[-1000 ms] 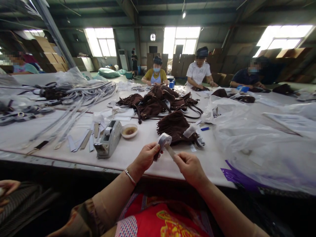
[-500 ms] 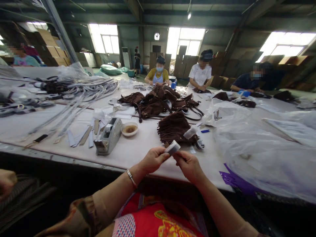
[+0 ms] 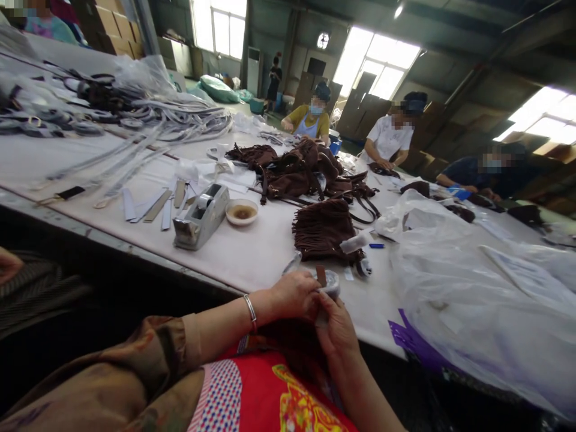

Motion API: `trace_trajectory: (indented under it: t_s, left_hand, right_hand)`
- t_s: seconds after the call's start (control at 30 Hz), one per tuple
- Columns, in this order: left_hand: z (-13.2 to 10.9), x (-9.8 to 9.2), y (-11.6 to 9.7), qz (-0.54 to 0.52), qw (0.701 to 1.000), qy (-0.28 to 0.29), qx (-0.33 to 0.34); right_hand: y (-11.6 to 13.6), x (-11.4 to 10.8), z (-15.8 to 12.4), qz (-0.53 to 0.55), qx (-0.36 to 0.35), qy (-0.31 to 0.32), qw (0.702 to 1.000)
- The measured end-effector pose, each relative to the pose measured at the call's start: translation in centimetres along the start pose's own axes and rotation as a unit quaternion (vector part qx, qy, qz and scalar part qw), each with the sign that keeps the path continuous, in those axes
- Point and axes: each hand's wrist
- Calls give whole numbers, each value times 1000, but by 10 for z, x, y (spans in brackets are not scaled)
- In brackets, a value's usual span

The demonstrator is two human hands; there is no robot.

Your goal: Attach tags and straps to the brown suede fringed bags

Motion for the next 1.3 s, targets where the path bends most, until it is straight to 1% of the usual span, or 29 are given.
trace_trajectory:
  t_s: [0.13,0.23,0.33,0.43,0.53,0.67,0.77,0.83,1.0,1.13,1.23,1.3]
  left_hand:
    - [-1,1,-2,-66,996,-11,-50]
    - [-2,0,-2,-119,989,4,-91]
    - [-5,0,0,-150,983,14,-104]
    - [-6,-1,1,-148,984,31,-98]
    - [-5,-4,0,-116,990,48,-65]
    - [-3,-8,-5,-76,997,35,-8]
    - [-3,-10,-7,-64,998,26,12]
    - [-4,-11,-8,-71,997,20,11]
    - [-5,-12,-10,-110,993,35,-15]
    - [-5,-12,-11,-89,995,46,-18]
    - [-6,-10,-9,-92,995,32,-29]
    - [-7,-9,-6,-110,992,19,-51]
  right_hand:
    - [-4,-1,-2,22,-3,-6,1000]
    - [-4,-4,-3,23,7,6,1000]
    - [-2,-8,-5,16,23,28,999]
    - [5,-11,-9,9,39,44,998]
    - [13,-10,-15,-6,42,47,998]
    - [22,-9,-19,-24,33,58,997]
    - [25,-10,-21,-30,38,72,996]
    - [26,-11,-22,-42,44,78,995]
    - [26,-14,-23,-60,39,77,994]
    - [24,-16,-20,-42,62,78,994]
    - [24,-15,-21,-47,78,73,993]
    - [25,-16,-24,-72,71,76,992]
Point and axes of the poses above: each hand's wrist, its own z-axis towards the middle knuckle, its own x-axis out of the palm, y = z × x, and after that the axes turned 6 degrees about -z, right-handed
